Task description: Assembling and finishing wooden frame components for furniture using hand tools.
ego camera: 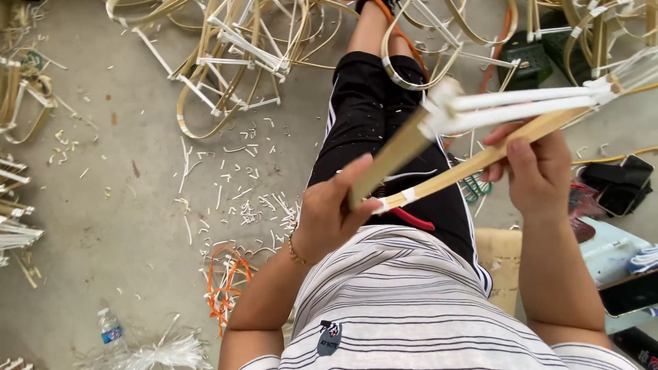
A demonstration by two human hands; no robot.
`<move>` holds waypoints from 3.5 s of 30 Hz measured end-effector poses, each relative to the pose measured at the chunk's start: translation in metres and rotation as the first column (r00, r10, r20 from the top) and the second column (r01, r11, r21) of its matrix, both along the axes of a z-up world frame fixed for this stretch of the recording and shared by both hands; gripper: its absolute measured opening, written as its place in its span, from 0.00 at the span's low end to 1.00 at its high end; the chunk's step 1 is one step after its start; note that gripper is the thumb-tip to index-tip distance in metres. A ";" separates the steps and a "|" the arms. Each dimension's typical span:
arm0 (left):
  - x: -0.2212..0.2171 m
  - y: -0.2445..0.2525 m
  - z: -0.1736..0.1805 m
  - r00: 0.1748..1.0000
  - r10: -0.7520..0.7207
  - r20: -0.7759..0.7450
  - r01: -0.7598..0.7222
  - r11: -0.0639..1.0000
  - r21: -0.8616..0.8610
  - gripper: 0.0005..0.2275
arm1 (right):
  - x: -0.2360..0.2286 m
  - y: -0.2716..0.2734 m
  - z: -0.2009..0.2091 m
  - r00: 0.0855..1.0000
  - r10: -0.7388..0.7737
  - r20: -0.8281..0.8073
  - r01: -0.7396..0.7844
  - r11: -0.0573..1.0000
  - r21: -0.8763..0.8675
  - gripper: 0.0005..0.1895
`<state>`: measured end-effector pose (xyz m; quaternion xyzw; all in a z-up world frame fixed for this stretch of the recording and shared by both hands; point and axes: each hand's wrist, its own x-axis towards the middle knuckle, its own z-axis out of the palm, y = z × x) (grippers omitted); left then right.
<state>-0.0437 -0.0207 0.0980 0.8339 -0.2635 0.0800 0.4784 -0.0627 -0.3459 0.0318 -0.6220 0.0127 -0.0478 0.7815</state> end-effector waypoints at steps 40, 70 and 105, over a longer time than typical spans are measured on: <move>0.026 0.001 -0.121 0.703 -0.037 -0.711 -0.292 0.896 -0.336 0.16 | -0.012 0.048 0.006 0.984 0.098 0.149 -0.102 0.995 0.019 0.23; 0.048 0.005 -0.115 0.459 -0.294 -0.838 -0.247 0.864 -0.438 0.16 | -0.066 -0.097 -0.400 0.487 -0.305 -0.818 -0.815 0.179 -0.552 0.30; 0.010 -0.024 -0.112 0.445 -0.438 -0.781 -0.391 0.690 -0.609 0.15 | -0.025 0.057 -0.047 0.957 0.258 0.129 0.027 0.367 -0.930 0.23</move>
